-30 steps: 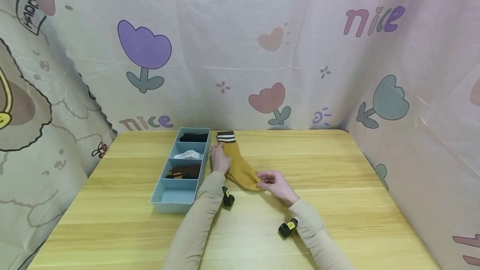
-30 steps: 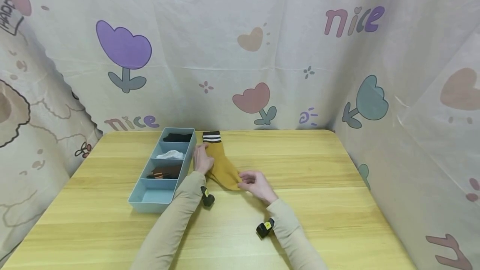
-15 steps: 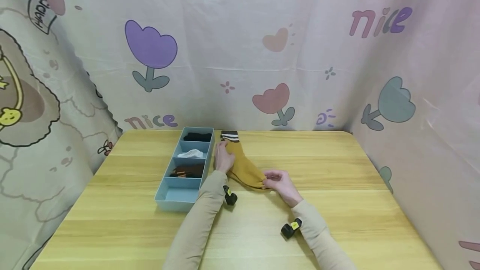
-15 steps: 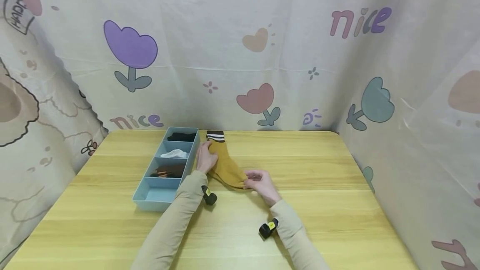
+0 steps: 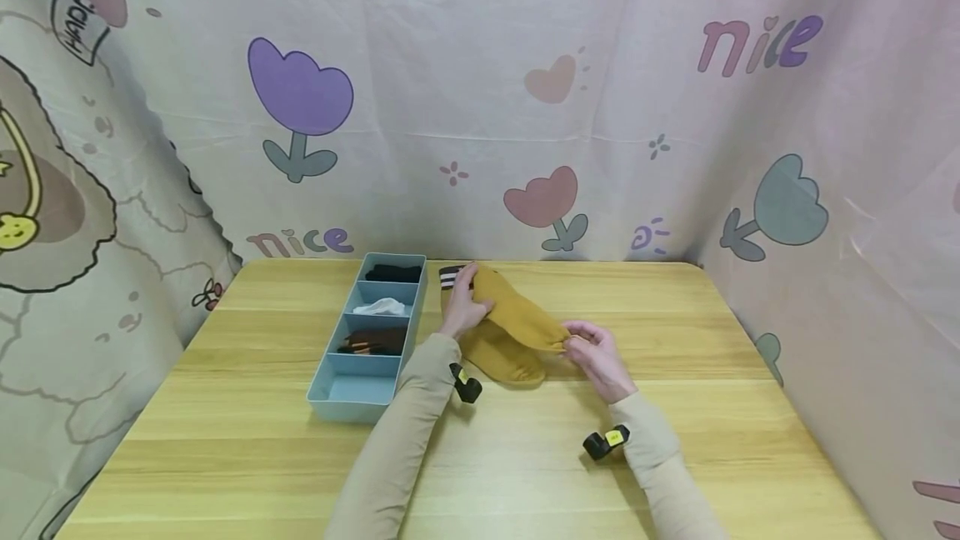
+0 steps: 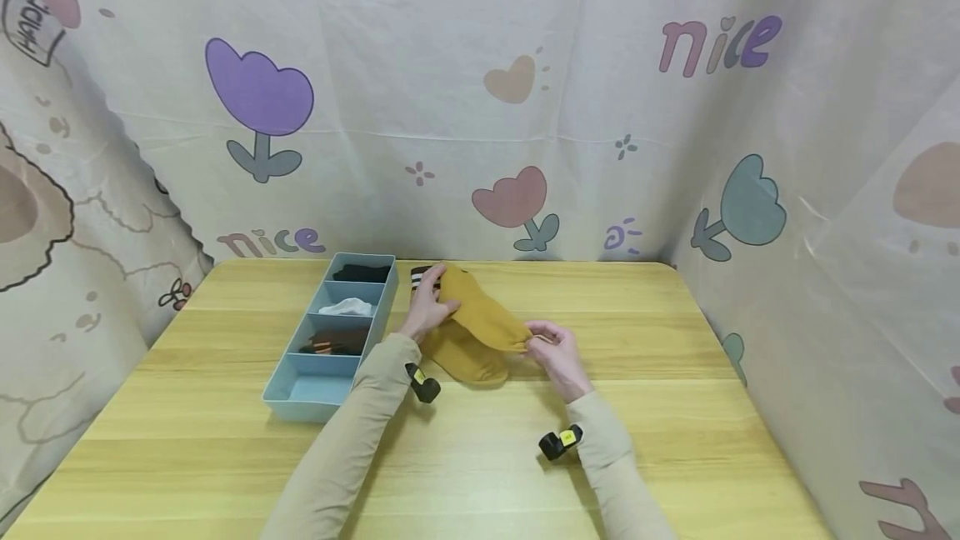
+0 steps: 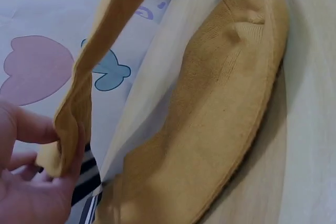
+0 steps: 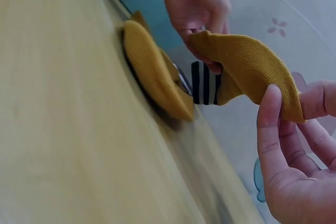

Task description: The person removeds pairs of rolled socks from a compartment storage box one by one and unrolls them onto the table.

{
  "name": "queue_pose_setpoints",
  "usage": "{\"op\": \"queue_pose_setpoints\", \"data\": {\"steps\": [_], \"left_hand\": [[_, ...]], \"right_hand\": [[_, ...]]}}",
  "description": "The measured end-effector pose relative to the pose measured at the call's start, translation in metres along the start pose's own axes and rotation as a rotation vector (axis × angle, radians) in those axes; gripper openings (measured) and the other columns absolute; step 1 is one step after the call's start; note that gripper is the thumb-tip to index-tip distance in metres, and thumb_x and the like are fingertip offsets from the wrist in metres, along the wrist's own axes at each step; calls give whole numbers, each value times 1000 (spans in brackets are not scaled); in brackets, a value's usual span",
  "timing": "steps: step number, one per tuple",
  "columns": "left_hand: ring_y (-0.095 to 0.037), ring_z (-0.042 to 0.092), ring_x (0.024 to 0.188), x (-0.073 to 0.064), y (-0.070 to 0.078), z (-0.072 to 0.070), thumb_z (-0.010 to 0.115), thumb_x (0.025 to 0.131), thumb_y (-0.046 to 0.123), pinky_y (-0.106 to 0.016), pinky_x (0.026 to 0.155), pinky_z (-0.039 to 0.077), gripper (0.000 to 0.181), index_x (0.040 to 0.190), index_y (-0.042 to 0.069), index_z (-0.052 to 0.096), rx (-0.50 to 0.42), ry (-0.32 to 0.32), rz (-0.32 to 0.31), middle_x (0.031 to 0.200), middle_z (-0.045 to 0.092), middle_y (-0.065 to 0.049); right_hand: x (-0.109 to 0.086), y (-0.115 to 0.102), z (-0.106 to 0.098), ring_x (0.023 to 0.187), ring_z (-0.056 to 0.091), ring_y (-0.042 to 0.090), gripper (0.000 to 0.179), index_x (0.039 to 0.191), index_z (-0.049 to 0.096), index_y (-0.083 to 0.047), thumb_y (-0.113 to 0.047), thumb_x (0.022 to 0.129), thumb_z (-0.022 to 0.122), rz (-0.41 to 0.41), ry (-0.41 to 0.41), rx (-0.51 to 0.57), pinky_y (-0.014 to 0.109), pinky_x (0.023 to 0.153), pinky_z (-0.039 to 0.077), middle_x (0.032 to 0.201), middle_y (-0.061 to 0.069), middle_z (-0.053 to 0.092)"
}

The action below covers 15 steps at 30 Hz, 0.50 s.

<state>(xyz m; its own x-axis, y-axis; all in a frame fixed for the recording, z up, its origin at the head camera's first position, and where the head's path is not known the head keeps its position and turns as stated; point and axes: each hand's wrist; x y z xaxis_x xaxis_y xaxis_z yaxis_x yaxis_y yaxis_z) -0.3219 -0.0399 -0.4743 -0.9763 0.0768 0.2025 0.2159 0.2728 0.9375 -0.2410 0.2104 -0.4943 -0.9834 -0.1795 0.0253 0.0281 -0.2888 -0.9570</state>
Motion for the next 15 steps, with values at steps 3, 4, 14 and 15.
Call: {"op": "queue_pose_setpoints", "data": {"steps": [3, 4, 14, 15], "left_hand": [[-43, 27, 150, 3, -1, 5, 62, 79, -17, -56, 119, 33, 81, 153, -9, 28, -49, -62, 20, 164, 20, -27], [-42, 24, 152, 3, -1, 7, 62, 79, -17, -56, 120, 31, 83, 154, -8, 27, -60, -77, 16, 165, 18, -25], [-47, 24, 149, 1, -15, 29, 64, 76, -14, -54, 123, 28, 79, 148, -12, 34, 325, -117, 79, 159, 21, -31], [-47, 23, 149, 0, -14, 31, 65, 76, -12, -54, 123, 27, 76, 147, -10, 37, 409, -111, 78, 159, 21, -31]], "right_hand": [[-1, -2, -9, 84, 67, 9, 33, 103, 70, -13, 13, 91, 51, -9, 9, 23, 24, 76, 59, 98, -4, 69], [-1, -2, -12, 85, 67, 8, 34, 104, 70, -12, 13, 91, 51, -12, 5, 21, 24, 76, 59, 98, -4, 69], [-5, 0, -27, 80, 63, 8, 38, 121, 57, 14, 16, 83, 57, 27, 135, -234, 22, 72, 58, 95, 2, 58], [-5, 0, -27, 77, 61, 8, 40, 122, 55, 16, 15, 82, 59, 31, 141, -288, 22, 70, 58, 94, 3, 56]]}}
Point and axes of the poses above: each hand's wrist, its own x-axis towards the middle knuckle, its own z-axis out of the palm, y = z × x
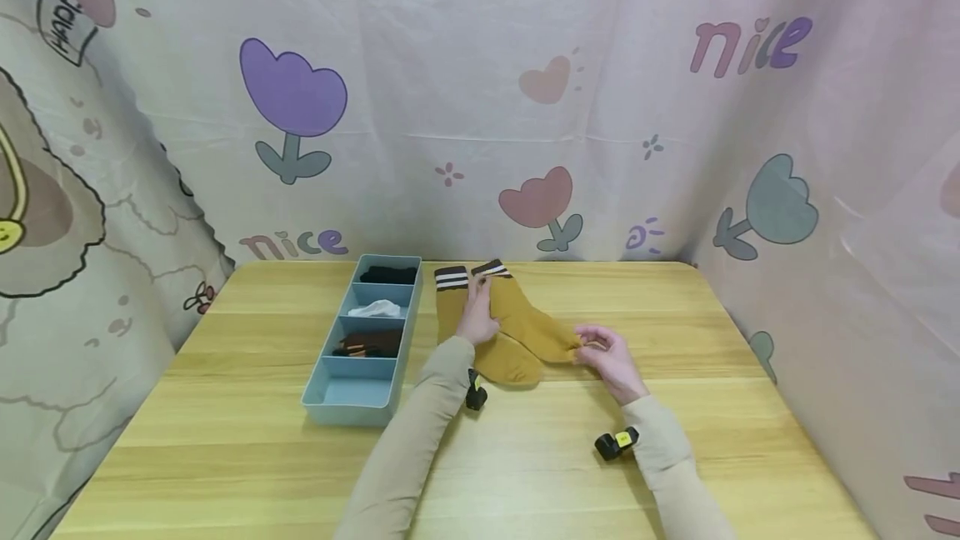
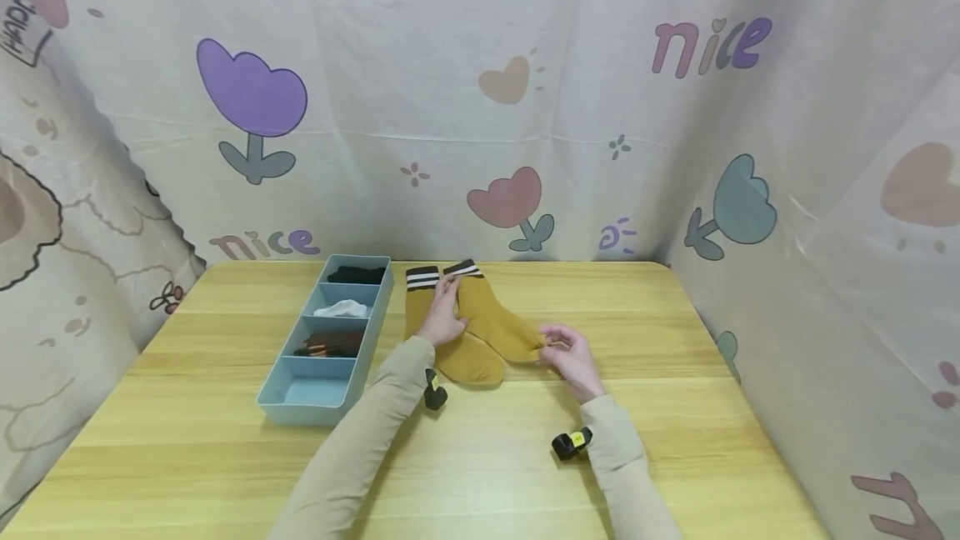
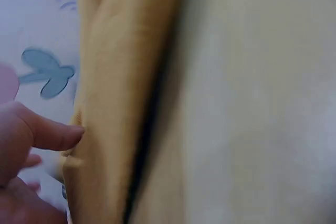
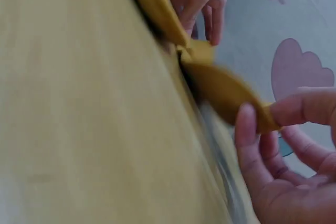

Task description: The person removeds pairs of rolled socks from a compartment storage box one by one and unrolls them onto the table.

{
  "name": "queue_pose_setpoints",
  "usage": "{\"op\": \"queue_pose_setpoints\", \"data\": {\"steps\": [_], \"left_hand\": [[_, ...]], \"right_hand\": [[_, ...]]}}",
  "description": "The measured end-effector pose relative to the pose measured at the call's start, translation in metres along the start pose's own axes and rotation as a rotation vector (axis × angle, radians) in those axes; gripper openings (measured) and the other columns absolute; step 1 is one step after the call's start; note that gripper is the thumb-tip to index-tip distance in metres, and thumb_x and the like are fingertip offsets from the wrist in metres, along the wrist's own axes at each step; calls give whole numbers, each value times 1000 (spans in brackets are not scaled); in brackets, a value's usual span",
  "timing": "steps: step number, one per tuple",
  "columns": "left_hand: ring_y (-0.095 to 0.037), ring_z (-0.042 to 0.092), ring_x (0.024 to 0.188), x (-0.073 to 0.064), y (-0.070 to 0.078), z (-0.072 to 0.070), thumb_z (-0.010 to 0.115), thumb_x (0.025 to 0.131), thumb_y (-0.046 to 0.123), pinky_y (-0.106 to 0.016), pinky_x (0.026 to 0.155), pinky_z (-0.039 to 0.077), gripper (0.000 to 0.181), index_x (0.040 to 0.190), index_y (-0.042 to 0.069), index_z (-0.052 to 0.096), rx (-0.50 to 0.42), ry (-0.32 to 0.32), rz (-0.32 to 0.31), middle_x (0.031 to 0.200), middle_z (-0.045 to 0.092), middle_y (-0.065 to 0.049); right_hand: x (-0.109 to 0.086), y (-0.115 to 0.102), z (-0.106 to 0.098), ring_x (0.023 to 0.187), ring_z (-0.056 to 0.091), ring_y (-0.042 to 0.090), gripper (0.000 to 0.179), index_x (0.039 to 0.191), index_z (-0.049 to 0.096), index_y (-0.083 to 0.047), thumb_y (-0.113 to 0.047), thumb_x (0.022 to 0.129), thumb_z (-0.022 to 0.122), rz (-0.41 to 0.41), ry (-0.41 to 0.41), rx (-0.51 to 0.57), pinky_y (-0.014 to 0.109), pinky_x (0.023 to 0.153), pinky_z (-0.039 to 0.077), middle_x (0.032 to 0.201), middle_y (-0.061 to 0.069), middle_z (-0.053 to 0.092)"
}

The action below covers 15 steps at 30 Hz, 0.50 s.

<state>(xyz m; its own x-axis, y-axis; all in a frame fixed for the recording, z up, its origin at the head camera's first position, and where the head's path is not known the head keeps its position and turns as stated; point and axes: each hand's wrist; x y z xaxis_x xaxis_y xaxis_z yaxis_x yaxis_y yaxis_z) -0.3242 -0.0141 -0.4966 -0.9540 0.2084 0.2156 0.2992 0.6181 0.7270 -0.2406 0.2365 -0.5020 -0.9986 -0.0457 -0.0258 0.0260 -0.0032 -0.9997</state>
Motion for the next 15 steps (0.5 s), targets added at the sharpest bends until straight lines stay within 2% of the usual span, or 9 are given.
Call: {"op": "queue_pose_setpoints", "data": {"steps": [2, 4, 7, 9, 12, 15], "left_hand": [[-47, 20, 149, -4, 5, 1, 66, 79, -10, -56, 123, 25, 69, 144, -7, 44, 126, -2, -14, 160, 20, -28], [-46, 19, 148, -9, 9, 2, 67, 82, -5, -57, 122, 24, 61, 141, -3, 51, 214, 0, -23, 158, 23, -26], [-43, 28, 142, -14, 14, 2, 64, 88, 3, -56, 121, 25, 48, 136, 1, 58, 312, 10, -16, 151, 37, -20], [-41, 32, 140, -18, 15, 2, 61, 93, 10, -56, 121, 24, 41, 134, 4, 61, 366, -7, -26, 147, 45, -17], [-40, 29, 146, -22, 17, 2, 53, 101, 23, -63, 122, 14, 41, 139, 7, 58, 372, -93, -80, 149, 47, -12], [-39, 16, 155, -25, 15, 1, 44, 106, 33, -70, 121, 2, 48, 149, 11, 48, 324, -193, -157, 159, 39, -7]], "right_hand": [[-1, -1, 2, 73, 57, 7, 41, 122, 55, 17, 14, 81, 63, -6, 34, -96, 19, 66, 54, 91, 3, 51], [-2, -3, 4, 71, 51, 6, 40, 120, 59, 15, 11, 81, 66, -26, 85, -189, 18, 64, 47, 90, 3, 49], [-3, -7, 8, 74, 45, 8, 35, 116, 64, 10, 9, 82, 69, -75, 153, -293, 18, 65, 40, 92, 7, 49], [-3, -10, 12, 77, 45, 8, 32, 114, 66, 8, 8, 82, 69, -116, 164, -351, 18, 68, 40, 94, 12, 54], [-3, -13, 20, 79, 52, 9, 28, 110, 70, 7, 8, 82, 70, -196, 131, -447, 18, 72, 44, 96, 19, 64], [-1, -12, 29, 86, 62, 16, 25, 108, 72, 4, 4, 83, 72, -252, 74, -560, 25, 80, 52, 100, 20, 72]]}}
Point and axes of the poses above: each hand's wrist, its own x-axis towards the middle knuckle, its own z-axis out of the palm, y = z × x
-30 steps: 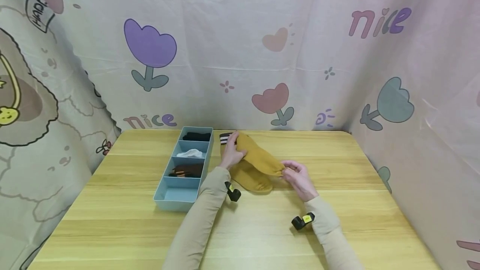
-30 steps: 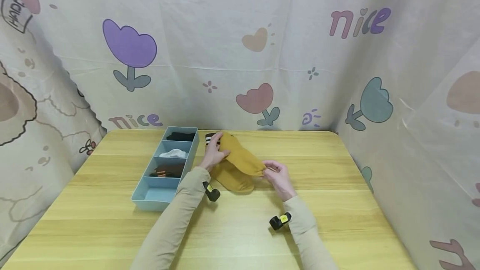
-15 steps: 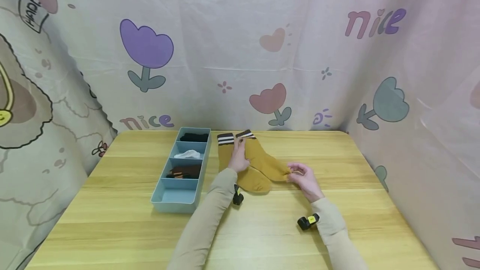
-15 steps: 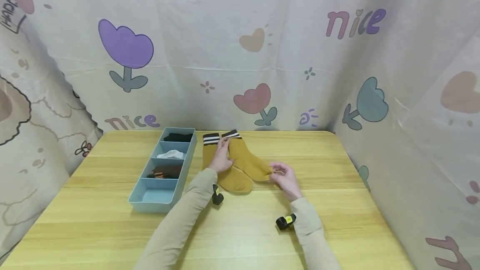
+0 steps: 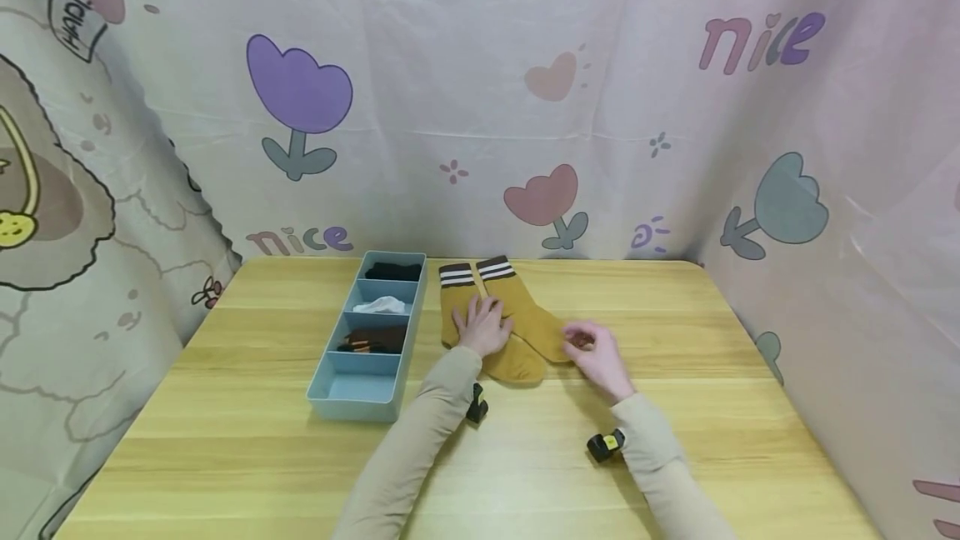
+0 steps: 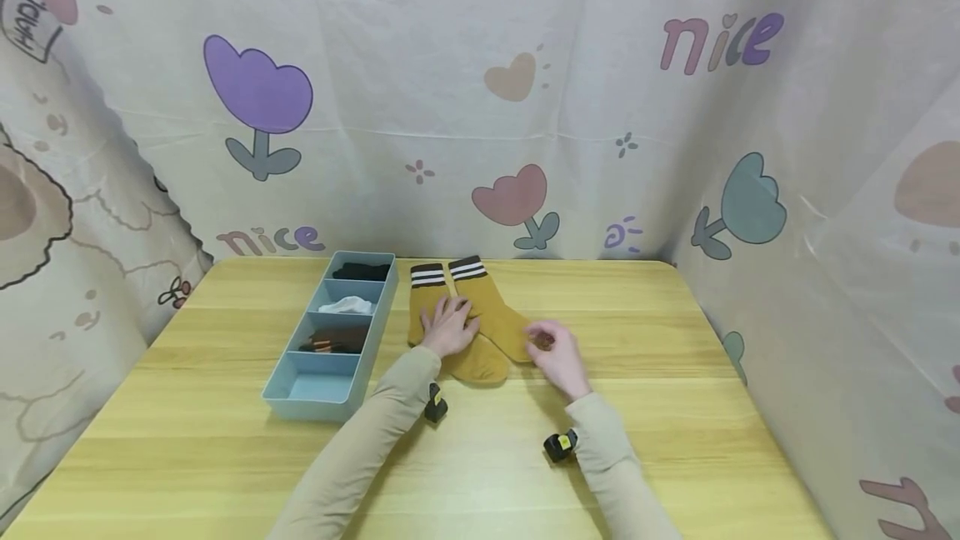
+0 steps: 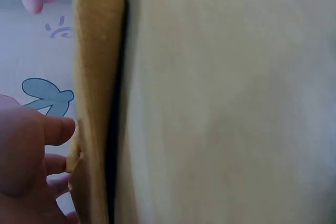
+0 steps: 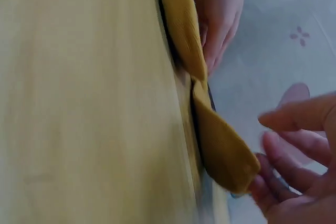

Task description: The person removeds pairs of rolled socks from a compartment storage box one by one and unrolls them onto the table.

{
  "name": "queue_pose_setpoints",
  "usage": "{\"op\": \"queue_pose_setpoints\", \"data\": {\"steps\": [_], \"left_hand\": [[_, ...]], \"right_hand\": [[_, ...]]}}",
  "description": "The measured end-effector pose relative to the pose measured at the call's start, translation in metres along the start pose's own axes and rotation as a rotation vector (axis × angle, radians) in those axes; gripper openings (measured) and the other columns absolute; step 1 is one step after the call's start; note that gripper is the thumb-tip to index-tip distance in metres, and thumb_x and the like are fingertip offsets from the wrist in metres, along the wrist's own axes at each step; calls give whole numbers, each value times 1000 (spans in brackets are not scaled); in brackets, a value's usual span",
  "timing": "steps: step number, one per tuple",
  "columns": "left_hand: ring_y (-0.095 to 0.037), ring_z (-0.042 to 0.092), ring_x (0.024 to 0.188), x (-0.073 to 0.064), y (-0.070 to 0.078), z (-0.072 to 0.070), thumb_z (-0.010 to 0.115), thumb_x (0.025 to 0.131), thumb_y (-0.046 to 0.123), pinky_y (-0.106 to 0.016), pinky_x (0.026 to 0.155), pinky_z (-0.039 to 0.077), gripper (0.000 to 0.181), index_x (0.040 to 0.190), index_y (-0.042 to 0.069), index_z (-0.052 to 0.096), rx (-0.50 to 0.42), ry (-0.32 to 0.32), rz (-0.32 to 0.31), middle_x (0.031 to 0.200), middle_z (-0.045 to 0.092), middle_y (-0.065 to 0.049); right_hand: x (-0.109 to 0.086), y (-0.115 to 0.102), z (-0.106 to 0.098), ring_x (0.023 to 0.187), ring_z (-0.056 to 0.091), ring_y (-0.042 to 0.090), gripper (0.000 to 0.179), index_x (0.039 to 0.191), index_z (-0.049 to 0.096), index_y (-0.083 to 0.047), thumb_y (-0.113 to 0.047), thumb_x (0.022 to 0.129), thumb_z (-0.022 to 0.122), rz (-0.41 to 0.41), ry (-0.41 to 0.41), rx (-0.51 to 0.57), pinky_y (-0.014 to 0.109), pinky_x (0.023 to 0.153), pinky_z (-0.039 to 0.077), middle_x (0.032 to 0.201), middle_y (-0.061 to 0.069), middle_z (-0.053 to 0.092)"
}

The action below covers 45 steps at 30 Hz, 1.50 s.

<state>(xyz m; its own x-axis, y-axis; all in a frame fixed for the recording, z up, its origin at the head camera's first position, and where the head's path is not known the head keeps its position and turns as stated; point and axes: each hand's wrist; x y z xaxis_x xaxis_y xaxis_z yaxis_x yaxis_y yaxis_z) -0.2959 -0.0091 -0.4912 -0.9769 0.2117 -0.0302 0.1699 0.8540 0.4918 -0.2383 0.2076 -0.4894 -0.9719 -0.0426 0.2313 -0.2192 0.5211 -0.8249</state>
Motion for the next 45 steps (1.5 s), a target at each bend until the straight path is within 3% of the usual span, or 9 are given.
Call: {"op": "queue_pose_setpoints", "data": {"steps": [3, 7, 10, 20, 27, 33, 45], "left_hand": [[-38, 7, 157, 0, -2, 0, 40, 107, 36, -71, 120, -3, 53, 155, 14, 40, -33, -58, -28, 164, 31, -4], [-38, 8, 157, 0, -6, -1, 43, 105, 35, -68, 122, -2, 55, 156, 13, 37, -34, -58, -19, 166, 29, -4], [-38, 8, 157, 0, -7, -2, 45, 104, 34, -67, 123, -1, 57, 156, 12, 35, -30, -54, -19, 166, 28, -5], [-35, 7, 158, 4, -9, -4, 46, 105, 36, -62, 125, -1, 62, 159, 11, 28, -13, -47, -69, 167, 24, -5], [-34, 8, 158, 3, -6, -1, 45, 104, 37, -61, 126, -1, 63, 159, 11, 28, -8, -8, -112, 167, 24, -6], [-34, 8, 158, 1, -2, 1, 46, 104, 38, -62, 125, -1, 63, 159, 11, 29, -24, 12, -145, 167, 24, -5], [-33, 3, 159, 4, -4, -8, 38, 107, 40, -61, 125, -3, 61, 160, 13, 27, -64, -61, -156, 168, 20, -5]], "right_hand": [[0, -1, 6, 98, 68, 28, 23, 109, 73, 1, -7, 88, 73, -21, -75, -120, 39, 90, 55, 108, 18, 74], [1, -1, 12, 116, 65, 37, 30, 113, 74, -2, -23, 91, 73, 6, -143, -221, 51, 103, 49, 118, 18, 73], [3, -2, 14, 121, 61, 39, 39, 117, 72, -1, -28, 89, 75, 11, -170, -253, 54, 107, 45, 123, 19, 70], [4, -10, 25, 122, 58, 45, 54, 122, 68, 3, -36, 86, 76, -92, -207, -415, 59, 106, 43, 131, 26, 63], [0, -16, 29, 125, 57, 40, 63, 123, 67, -1, -43, 78, 82, -98, -222, -536, 58, 109, 42, 134, 22, 61], [0, -14, 25, 130, 54, 40, 67, 127, 66, -3, -42, 76, 85, -79, -237, -557, 61, 111, 38, 139, 22, 58], [11, -7, 11, 138, 48, 43, 66, 132, 64, -7, -42, 79, 81, -33, -277, -538, 65, 111, 36, 149, 21, 52]]}}
Point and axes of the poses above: each hand's wrist, its own x-axis towards the middle knuckle, its own z-axis out of the palm, y = z × x
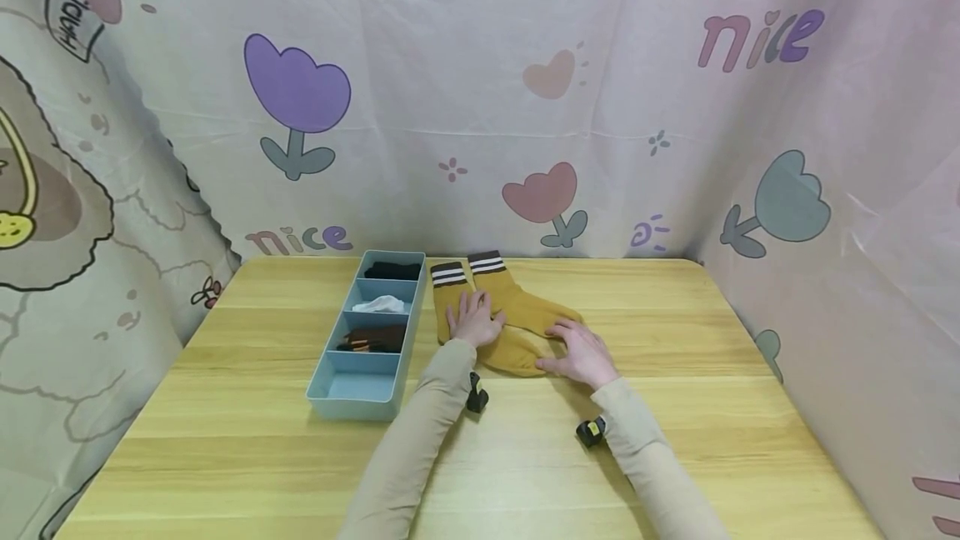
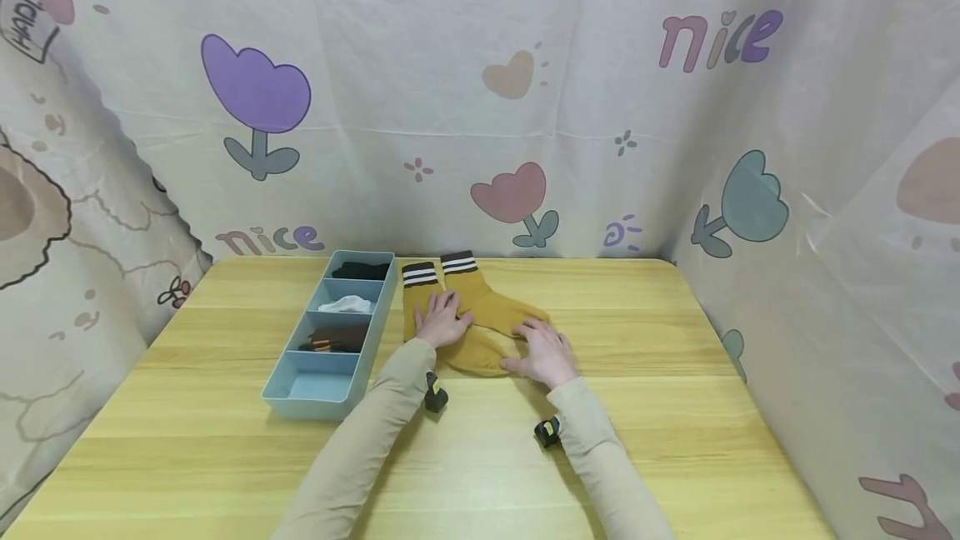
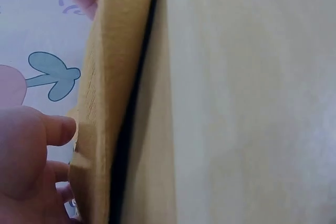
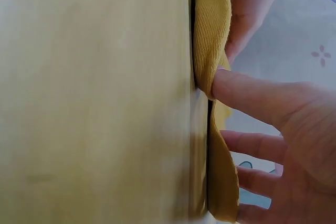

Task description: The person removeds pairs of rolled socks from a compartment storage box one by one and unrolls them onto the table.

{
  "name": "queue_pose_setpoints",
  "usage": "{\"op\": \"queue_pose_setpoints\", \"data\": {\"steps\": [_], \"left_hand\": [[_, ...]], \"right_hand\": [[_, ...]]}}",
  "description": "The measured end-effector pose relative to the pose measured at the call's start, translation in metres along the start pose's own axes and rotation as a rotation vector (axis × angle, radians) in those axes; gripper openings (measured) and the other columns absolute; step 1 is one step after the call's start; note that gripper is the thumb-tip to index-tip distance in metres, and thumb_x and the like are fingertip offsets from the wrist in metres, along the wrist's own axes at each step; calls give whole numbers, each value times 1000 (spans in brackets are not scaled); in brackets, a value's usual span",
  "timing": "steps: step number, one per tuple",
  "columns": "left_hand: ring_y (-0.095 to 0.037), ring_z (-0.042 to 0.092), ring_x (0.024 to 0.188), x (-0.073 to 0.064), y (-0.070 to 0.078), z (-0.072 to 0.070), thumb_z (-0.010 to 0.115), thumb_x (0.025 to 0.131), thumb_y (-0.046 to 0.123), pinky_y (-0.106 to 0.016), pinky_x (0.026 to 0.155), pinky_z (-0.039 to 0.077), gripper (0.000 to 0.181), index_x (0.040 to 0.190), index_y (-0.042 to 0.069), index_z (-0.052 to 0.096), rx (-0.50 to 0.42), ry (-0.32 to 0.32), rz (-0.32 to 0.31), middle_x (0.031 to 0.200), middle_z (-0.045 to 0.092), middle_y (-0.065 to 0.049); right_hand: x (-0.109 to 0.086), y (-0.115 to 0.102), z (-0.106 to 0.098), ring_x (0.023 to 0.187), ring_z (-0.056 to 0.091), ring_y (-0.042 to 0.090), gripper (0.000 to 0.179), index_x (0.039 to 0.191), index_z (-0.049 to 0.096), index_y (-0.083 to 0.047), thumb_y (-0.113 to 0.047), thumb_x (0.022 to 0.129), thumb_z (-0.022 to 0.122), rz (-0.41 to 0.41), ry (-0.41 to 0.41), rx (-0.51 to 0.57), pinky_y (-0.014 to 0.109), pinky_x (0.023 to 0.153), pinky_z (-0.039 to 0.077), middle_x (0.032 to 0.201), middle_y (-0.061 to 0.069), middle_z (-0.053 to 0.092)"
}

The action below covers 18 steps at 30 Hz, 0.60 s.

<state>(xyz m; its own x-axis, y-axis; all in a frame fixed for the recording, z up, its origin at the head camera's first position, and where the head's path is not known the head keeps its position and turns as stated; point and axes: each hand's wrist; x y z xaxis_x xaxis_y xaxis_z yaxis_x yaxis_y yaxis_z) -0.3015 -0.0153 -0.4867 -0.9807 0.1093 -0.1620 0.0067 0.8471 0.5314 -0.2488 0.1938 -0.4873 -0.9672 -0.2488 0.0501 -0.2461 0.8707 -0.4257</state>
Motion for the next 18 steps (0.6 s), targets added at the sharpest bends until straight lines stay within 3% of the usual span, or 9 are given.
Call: {"op": "queue_pose_setpoints", "data": {"steps": [11, 18], "left_hand": [[-35, -3, 159, -9, 4, -1, 39, 107, 39, -61, 124, -8, 63, 161, 11, 24, -55, 21, -41, 169, 17, -8], [-38, 9, 158, -7, 5, -5, 44, 104, 36, -63, 125, 2, 63, 156, 1, 32, -115, 97, 44, 165, 27, -17]], "right_hand": [[-6, -6, 1, 135, 50, 43, 63, 133, 63, -7, -40, 82, 80, -7, 16, -34, 68, 108, 38, 147, 20, 54], [-5, -5, -1, 127, 58, 41, 57, 126, 67, -5, -30, 78, 84, -36, 141, 56, 65, 112, 31, 134, 17, 66]]}}
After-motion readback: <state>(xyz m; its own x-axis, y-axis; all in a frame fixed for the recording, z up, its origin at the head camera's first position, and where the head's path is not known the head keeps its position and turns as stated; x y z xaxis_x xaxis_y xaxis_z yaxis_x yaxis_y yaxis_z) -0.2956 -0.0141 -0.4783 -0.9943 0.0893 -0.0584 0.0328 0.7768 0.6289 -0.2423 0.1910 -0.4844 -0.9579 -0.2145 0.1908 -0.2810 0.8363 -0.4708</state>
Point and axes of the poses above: each hand's wrist, its own x-axis towards the middle knuckle, its own z-axis out of the palm, y = z × x
